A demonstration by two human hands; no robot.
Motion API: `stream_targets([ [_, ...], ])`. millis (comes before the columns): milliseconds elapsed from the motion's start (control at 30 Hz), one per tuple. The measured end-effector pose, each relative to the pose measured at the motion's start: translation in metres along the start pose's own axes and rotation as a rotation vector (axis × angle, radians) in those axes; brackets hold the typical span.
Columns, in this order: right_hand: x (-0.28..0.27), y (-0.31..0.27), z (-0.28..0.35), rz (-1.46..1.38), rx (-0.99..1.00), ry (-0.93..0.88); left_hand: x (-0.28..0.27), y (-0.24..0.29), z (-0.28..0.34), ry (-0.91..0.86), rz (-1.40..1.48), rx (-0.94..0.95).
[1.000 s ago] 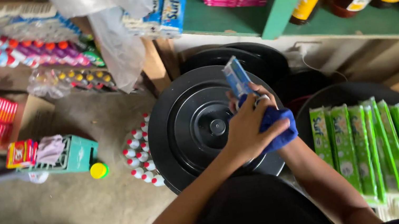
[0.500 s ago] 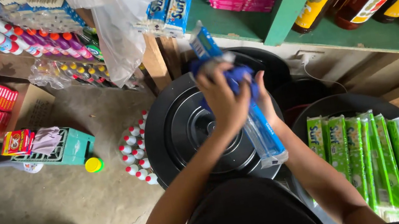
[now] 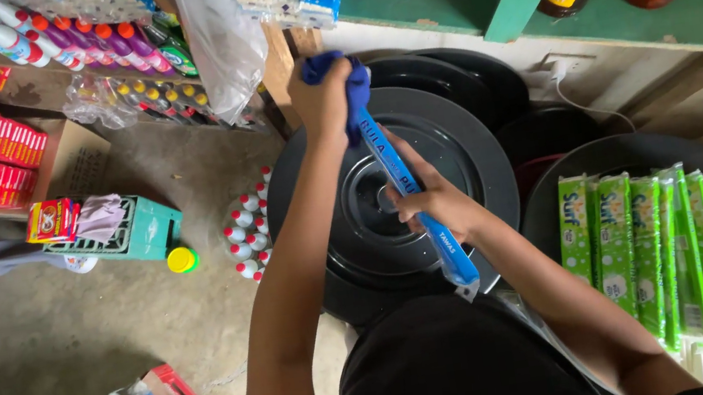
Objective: The person wipes a long blue package with a cloth, picks up several white bars from a bin, and places them into a green plastic sleeve.
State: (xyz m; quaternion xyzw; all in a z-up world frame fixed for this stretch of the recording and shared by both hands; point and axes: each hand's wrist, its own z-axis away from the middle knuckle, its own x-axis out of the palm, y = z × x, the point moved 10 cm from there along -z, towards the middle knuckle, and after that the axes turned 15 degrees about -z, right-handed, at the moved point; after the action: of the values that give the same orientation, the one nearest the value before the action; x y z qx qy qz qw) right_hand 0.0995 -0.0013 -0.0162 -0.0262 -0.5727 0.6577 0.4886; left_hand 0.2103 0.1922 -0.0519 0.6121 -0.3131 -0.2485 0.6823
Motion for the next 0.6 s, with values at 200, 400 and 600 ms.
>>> stream_targets([
  [200,0.027,-0.042,0.020,0.591,-0.547,-0.022,-0.010,-0.049,-0.042,-0.132,0.331,-0.013],
  [400,0.011,-0.035,0.016,0.841,-0.347,0.132,0.025,0.064,0.059,-0.630,0.969,-0.039],
  [600,-0.009,-0.043,0.012,0.771,-0.643,0.040,0.017,0.015,0.054,-0.327,0.340,0.023],
])
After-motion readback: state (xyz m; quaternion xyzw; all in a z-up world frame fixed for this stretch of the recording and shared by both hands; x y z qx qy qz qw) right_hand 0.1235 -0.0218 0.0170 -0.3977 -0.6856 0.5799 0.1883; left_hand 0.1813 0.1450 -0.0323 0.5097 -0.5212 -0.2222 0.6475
